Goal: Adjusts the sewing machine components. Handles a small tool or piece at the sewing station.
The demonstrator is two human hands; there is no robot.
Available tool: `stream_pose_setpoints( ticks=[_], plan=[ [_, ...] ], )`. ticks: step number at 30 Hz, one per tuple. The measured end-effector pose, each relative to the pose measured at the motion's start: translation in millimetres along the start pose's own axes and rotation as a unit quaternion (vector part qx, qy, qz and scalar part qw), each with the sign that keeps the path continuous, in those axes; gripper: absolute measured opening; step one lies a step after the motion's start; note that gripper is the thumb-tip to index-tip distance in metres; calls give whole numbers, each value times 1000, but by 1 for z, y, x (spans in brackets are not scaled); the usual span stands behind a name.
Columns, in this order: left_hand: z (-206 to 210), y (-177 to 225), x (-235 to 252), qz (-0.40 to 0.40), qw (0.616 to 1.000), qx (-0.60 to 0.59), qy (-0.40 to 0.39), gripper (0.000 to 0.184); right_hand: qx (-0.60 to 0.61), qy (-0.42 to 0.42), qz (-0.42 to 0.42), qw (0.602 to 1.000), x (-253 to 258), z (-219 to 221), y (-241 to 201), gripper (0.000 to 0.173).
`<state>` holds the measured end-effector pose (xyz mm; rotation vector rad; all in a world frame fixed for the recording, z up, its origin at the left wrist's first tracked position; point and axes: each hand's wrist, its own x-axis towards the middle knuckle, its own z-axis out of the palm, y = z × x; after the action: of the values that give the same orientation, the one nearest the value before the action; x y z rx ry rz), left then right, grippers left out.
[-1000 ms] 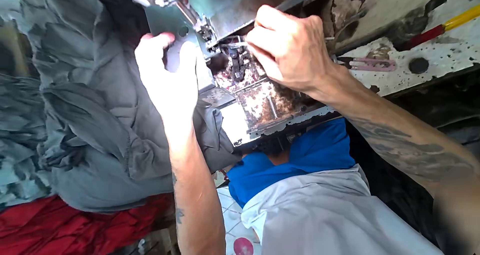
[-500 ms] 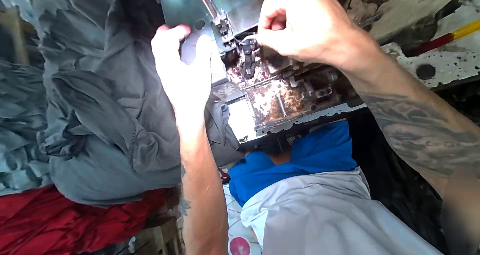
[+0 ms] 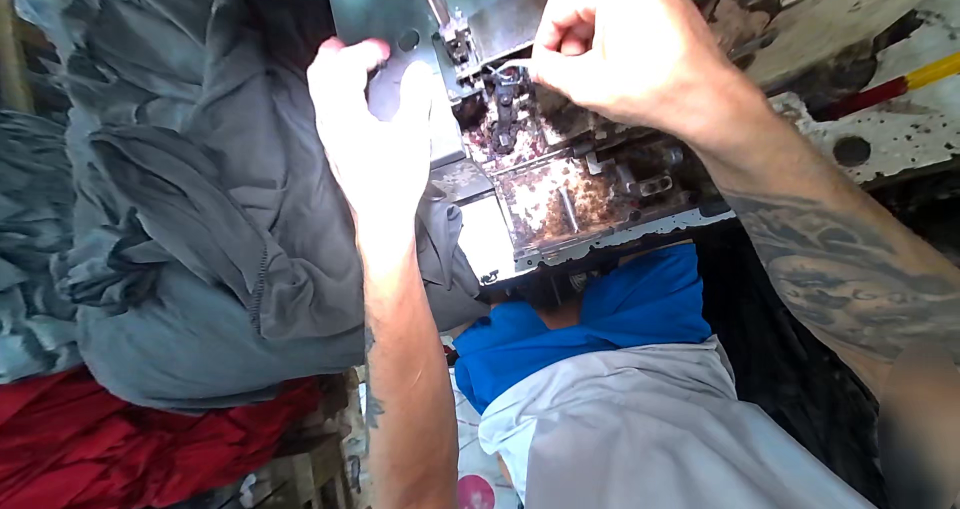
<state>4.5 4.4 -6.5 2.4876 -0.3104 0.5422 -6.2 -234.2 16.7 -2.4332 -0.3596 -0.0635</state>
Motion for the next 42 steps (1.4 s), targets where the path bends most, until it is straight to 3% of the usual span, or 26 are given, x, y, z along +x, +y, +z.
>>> stream_pose_setpoints(
  ticks=[17,22,26,29,35,42],
  plan=[
    [0,1,0,-1,1000,5,2,43,-13,-4,29,999,0,0,-7,19],
    [0,2,-1,-7,1000,2,12,43,1,4,-5,1000,-9,-1,1,20],
    [-1,7,-12,111,987,-55,101,28,26,34,-73,996,-24,6,15,21],
    [-8,20,-20,191,977,-89,33,25,24,63,-113,991,-31,10,25,22],
    [-10,21,-6,226,965,-96,-89,25,25,106,-181,977,-36,14,28,23],
    [-3,26,-5,220,968,-90,-73,16,30,105,-201,973,-34,14,28,23]
  ],
)
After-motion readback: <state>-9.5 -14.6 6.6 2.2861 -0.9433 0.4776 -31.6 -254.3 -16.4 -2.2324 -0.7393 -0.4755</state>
